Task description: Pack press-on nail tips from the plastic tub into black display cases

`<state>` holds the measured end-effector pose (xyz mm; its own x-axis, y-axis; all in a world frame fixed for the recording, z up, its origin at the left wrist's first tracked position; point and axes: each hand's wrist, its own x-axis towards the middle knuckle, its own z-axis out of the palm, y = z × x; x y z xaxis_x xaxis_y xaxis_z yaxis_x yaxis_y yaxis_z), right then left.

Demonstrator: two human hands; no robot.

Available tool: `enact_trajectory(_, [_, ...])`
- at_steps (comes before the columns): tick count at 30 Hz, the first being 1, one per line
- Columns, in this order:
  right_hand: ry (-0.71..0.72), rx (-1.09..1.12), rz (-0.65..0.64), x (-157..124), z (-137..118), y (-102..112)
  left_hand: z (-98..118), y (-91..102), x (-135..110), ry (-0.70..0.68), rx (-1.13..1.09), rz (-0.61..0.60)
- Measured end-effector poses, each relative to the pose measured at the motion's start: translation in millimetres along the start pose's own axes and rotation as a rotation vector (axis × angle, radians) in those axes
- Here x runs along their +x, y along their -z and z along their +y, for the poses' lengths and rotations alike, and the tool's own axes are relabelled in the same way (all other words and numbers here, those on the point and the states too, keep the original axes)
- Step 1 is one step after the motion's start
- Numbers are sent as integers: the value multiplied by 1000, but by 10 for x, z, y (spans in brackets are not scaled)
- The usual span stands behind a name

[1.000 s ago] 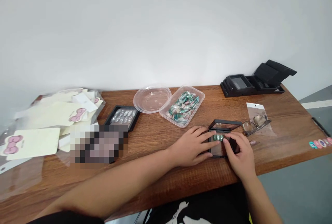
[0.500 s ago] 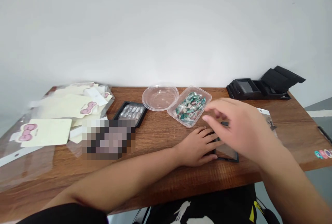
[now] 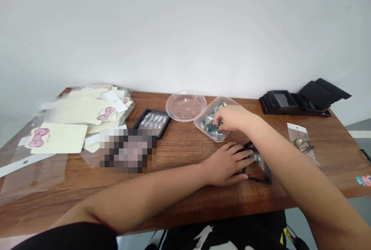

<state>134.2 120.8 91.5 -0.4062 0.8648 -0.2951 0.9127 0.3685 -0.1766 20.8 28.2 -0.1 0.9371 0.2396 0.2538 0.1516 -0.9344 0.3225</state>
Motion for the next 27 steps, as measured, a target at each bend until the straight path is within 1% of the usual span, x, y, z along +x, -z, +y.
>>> enact_trajectory(4, [8, 53, 33, -41, 35, 28, -2, 5, 0, -1, 10, -2])
enact_trajectory(8, [18, 160, 55, -161, 110, 146, -2, 9, -3, 0, 3, 2])
enact_trajectory(10, [61, 354, 43, -256, 168, 216, -1, 8, -4, 2, 1, 2])
enact_trajectory(12, [121, 689, 44, -365, 227, 267, 0, 5, -6, 3, 1, 3])
enact_trajectory(14, [159, 1058, 79, -475, 274, 285, -2, 1, -7, 3, 3, 7])
enact_trajectory(17, [194, 1433, 136, -611, 302, 255, -6, -3, -8, 1, 3, 15])
enact_trajectory(20, [226, 1625, 169, -697, 283, 210, -8, -2, -7, 6, -9, 17])
enact_trajectory(27, [224, 1779, 217, -773, 182, 210, -5, 10, -7, 0, -26, 36])
